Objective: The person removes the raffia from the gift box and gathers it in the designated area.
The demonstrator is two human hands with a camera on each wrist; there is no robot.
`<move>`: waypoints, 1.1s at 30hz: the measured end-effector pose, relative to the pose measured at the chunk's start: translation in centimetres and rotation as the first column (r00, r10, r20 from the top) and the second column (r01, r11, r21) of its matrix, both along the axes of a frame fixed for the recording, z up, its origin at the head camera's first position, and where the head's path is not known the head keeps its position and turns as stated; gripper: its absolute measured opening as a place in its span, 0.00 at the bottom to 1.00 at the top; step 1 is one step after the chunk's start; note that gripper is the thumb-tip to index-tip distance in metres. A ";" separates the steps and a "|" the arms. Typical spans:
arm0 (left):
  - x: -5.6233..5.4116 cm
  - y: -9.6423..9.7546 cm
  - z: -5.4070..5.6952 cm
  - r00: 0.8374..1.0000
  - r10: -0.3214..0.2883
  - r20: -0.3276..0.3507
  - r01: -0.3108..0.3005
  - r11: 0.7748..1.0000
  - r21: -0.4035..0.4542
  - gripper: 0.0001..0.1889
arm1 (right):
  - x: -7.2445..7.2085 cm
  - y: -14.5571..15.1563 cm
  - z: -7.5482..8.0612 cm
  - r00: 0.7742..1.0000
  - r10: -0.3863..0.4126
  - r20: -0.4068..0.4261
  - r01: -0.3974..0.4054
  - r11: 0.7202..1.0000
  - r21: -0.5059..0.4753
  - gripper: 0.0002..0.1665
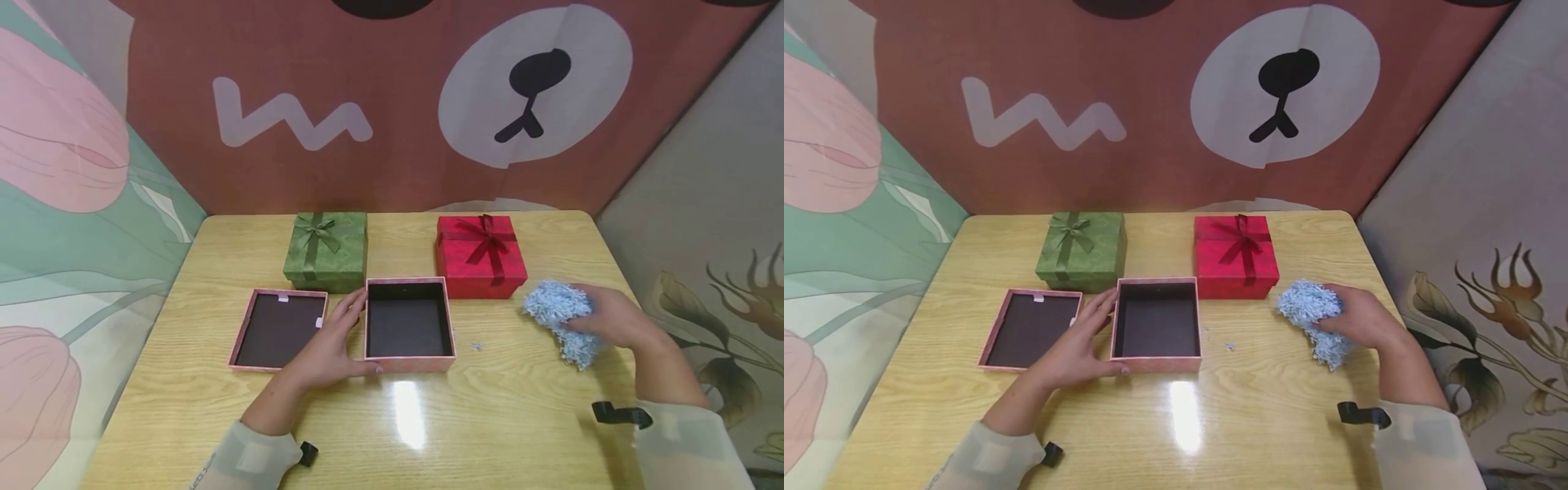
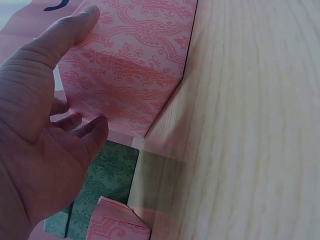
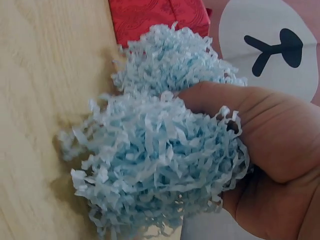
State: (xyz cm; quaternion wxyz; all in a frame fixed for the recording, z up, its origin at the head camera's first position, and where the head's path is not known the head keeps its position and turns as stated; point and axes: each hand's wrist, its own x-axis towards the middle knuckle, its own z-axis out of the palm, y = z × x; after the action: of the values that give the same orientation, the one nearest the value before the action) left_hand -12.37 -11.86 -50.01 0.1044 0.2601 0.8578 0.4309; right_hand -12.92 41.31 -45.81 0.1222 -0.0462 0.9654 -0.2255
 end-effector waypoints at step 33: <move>0.1 0.0 0.0 1.000 -0.008 -0.013 0.008 1.000 0.011 0.68 | 1.1 0.4 -2.1 0.989 -0.126 0.074 0.111 0.977 0.181 0.63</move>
State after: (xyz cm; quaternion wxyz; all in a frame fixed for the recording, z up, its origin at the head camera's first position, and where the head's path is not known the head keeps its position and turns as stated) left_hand -12.24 -11.83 -50.02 0.0992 0.2669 0.8549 0.4336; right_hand -11.80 41.70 -47.87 0.1532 0.0322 0.9765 -0.1479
